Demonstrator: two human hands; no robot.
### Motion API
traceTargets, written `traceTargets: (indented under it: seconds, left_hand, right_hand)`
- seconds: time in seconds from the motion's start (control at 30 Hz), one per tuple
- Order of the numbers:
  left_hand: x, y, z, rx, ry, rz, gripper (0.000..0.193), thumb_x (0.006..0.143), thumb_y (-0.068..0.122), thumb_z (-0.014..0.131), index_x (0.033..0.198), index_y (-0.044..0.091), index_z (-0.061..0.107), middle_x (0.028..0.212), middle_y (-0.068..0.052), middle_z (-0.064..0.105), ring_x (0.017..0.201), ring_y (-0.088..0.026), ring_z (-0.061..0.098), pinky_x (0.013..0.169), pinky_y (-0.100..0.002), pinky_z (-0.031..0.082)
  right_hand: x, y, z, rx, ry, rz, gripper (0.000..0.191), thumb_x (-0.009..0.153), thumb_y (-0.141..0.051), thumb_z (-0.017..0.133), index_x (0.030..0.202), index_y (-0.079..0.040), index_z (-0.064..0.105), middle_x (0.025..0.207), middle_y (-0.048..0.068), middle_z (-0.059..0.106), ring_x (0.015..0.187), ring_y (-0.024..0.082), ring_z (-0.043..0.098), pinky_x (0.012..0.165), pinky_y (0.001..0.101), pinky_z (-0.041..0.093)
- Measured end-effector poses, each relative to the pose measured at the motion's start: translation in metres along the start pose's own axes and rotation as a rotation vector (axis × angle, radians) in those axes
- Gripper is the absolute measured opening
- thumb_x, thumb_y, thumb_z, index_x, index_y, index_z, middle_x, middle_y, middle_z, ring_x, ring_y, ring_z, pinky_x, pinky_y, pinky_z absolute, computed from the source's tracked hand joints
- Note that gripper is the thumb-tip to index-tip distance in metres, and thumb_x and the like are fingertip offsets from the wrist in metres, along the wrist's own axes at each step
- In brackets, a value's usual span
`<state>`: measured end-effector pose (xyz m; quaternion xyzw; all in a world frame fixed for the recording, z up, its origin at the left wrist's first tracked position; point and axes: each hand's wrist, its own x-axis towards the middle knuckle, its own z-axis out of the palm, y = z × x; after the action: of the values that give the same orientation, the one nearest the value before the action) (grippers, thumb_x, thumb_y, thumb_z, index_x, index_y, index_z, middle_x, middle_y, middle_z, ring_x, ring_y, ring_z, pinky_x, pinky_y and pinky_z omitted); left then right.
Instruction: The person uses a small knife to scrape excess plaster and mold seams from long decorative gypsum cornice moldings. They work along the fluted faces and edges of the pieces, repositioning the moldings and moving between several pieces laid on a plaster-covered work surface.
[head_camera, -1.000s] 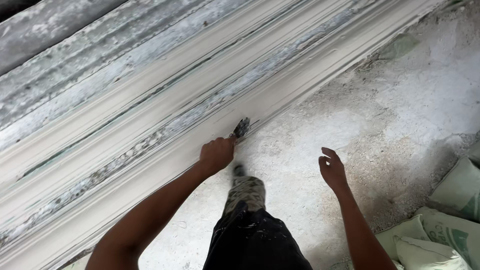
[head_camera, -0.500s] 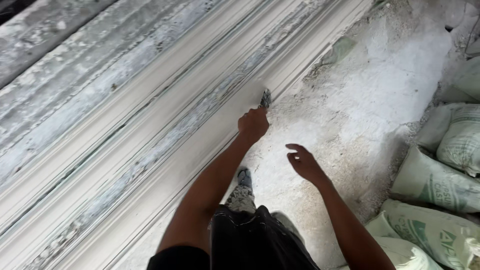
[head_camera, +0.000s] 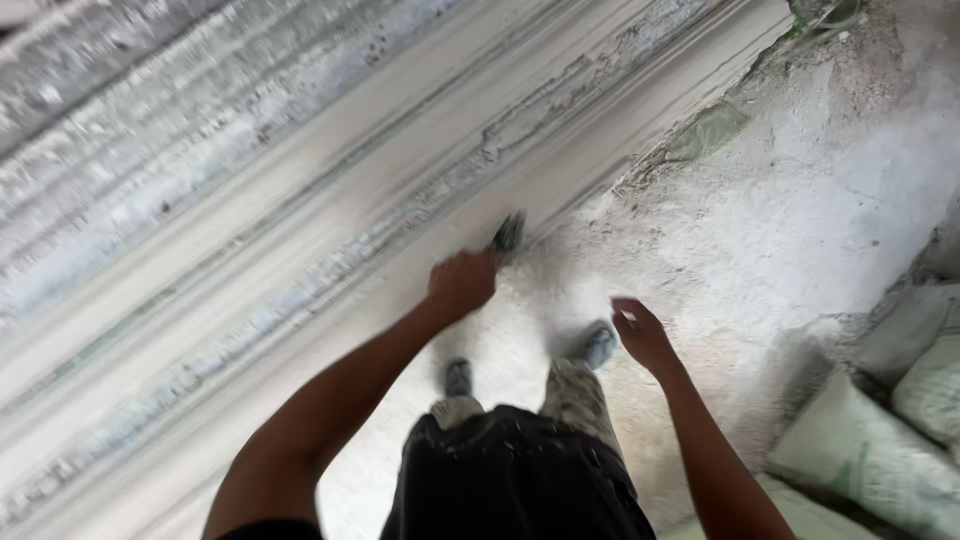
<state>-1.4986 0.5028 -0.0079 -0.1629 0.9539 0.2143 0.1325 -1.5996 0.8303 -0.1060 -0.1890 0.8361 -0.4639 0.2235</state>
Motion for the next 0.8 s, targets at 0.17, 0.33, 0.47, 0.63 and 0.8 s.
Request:
traceTargets:
  seconds: [0.17,0.33,0.47,0.63,0.8]
  left_hand:
    - [0.049,0.034,0.012,0.027,-0.056,-0.04,0.037,0.101,0.018,0.044,0.131,0.019,0.067,0.088,-0.017,0.075,0.07,-0.031,0.073,0.06,-0.051,0.059]
    - [-0.024,-0.008,-0.01,0.085,-0.156,-0.175,0.042,0.106,0.038,0.04,0.145,0.034,0.055,0.071,-0.008,0.064,0.049,-0.02,0.058,0.044,-0.04,0.049]
    - [0.008,0.018,-0.009,0.057,-0.148,-0.188,0.041,0.105,0.037,0.041,0.143,0.034,0.056,0.074,-0.01,0.066,0.053,-0.019,0.061,0.045,-0.039,0.051]
    - [0.106,0.086,0.008,0.09,-0.086,-0.096,0.034,0.107,0.026,0.045,0.135,0.018,0.063,0.084,-0.015,0.07,0.066,-0.026,0.071,0.053,-0.043,0.057]
    - [0.074,0.084,-0.017,0.043,-0.028,-0.076,0.037,0.097,0.019,0.051,0.132,0.015,0.063,0.089,-0.019,0.071,0.071,-0.034,0.073,0.056,-0.05,0.057]
  right_hand:
    - [0.077,-0.009,-0.064,-0.033,-0.161,-0.025,0.033,0.101,-0.02,0.061,0.132,-0.008,0.064,0.126,0.007,0.072,0.105,0.019,0.07,0.089,0.0335,0.055]
    - [0.132,-0.002,-0.126,-0.072,-0.207,-0.035,0.036,0.101,-0.023,0.06,0.134,-0.01,0.062,0.127,0.008,0.072,0.101,0.021,0.072,0.089,0.0334,0.057]
    - [0.18,-0.006,-0.137,-0.144,-0.154,-0.099,0.04,0.1,-0.022,0.06,0.138,-0.009,0.058,0.135,0.014,0.064,0.113,0.025,0.069,0.094,0.0362,0.055]
    - [0.229,-0.03,-0.125,-0.2,-0.147,-0.202,0.046,0.097,-0.018,0.06,0.141,-0.008,0.053,0.145,0.02,0.053,0.124,0.036,0.059,0.097,0.0424,0.053]
    - [0.267,-0.037,-0.146,-0.311,-0.136,-0.367,0.047,0.099,-0.017,0.061,0.142,-0.003,0.051,0.147,0.026,0.051,0.14,0.044,0.047,0.113,0.0494,0.042]
